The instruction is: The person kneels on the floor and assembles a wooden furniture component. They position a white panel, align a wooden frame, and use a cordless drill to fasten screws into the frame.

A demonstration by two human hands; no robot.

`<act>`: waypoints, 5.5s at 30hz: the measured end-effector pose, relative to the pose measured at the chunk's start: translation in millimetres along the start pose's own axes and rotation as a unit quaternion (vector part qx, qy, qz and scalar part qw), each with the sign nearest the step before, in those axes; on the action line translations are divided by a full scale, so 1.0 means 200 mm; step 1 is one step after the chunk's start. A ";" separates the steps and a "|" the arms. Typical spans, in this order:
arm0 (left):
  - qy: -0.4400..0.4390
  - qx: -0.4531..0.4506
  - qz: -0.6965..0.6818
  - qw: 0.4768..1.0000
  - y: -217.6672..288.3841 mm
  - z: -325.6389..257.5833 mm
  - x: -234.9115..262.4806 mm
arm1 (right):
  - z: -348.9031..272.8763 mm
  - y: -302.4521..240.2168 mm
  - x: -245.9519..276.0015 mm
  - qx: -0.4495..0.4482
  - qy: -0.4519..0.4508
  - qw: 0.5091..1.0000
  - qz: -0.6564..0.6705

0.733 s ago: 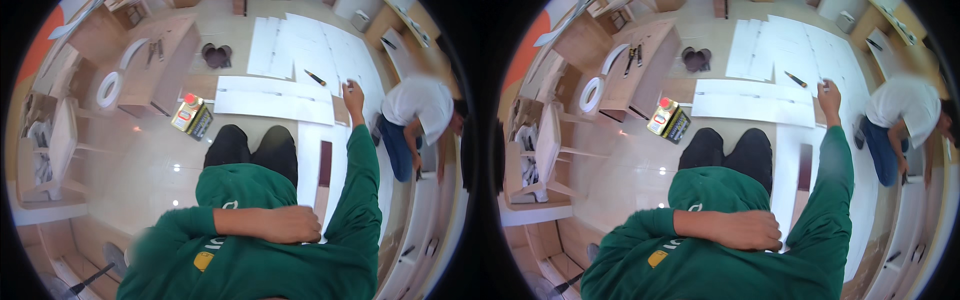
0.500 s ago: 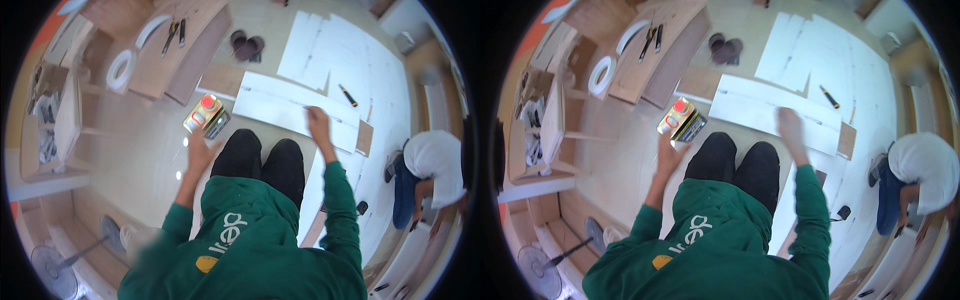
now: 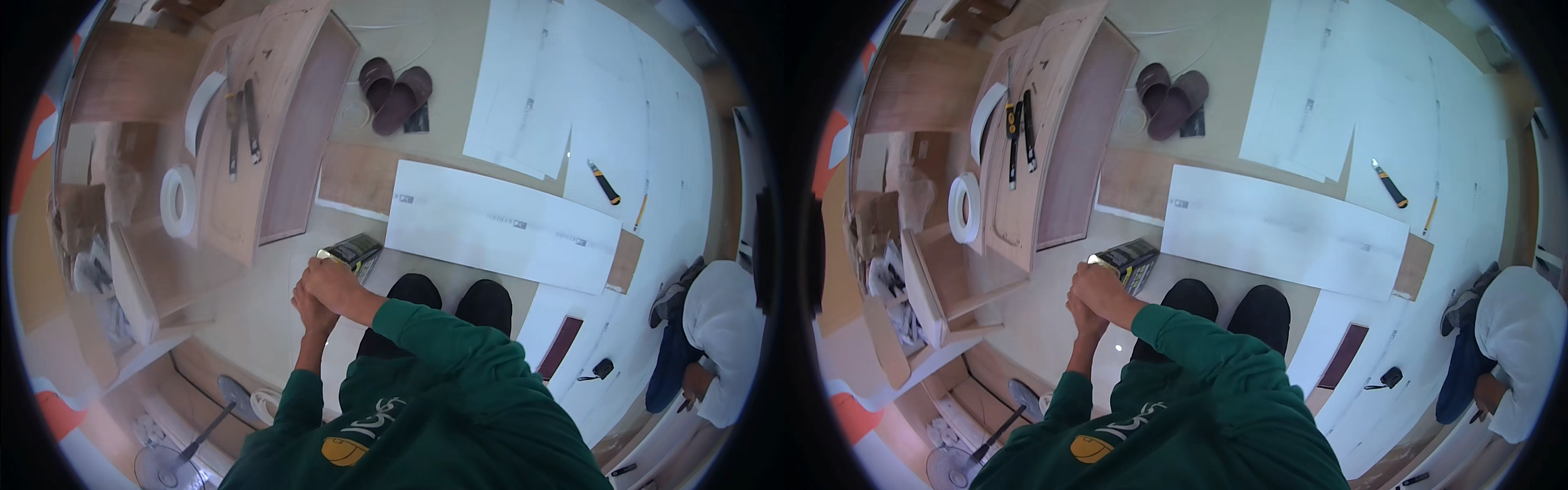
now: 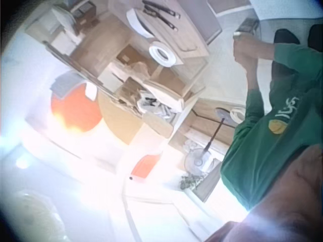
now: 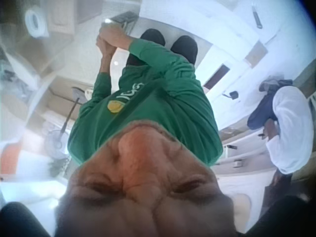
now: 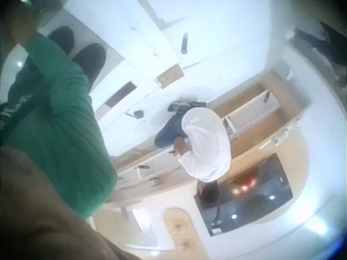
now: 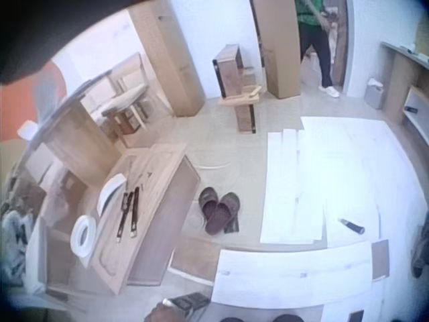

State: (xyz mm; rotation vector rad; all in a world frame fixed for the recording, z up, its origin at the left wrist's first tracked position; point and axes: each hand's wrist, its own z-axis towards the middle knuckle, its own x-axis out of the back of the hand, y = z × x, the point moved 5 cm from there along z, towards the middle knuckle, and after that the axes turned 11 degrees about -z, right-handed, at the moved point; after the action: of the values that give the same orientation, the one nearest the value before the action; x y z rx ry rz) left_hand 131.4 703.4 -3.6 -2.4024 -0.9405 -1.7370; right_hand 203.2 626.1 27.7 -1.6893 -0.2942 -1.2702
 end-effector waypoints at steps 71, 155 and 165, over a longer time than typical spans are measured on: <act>0.237 -0.165 -0.457 0.841 -0.23 0.30 -0.21 | -1.64 0.22 0.23 -0.276 0.468 0.446 0.711; -0.117 0.173 -0.663 0.719 0.39 0.74 -0.51 | -1.57 1.43 0.55 -0.482 0.536 0.495 0.485; -0.162 0.278 -0.823 0.468 0.57 0.84 -0.72 | -1.84 1.51 0.54 -0.510 0.391 0.586 0.494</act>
State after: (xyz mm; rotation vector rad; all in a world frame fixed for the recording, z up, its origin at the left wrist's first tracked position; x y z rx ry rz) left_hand 302.9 606.3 -157.0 -0.7703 -3.6340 -0.2540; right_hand 228.6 144.5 -49.1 -1.3957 1.9930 -1.0978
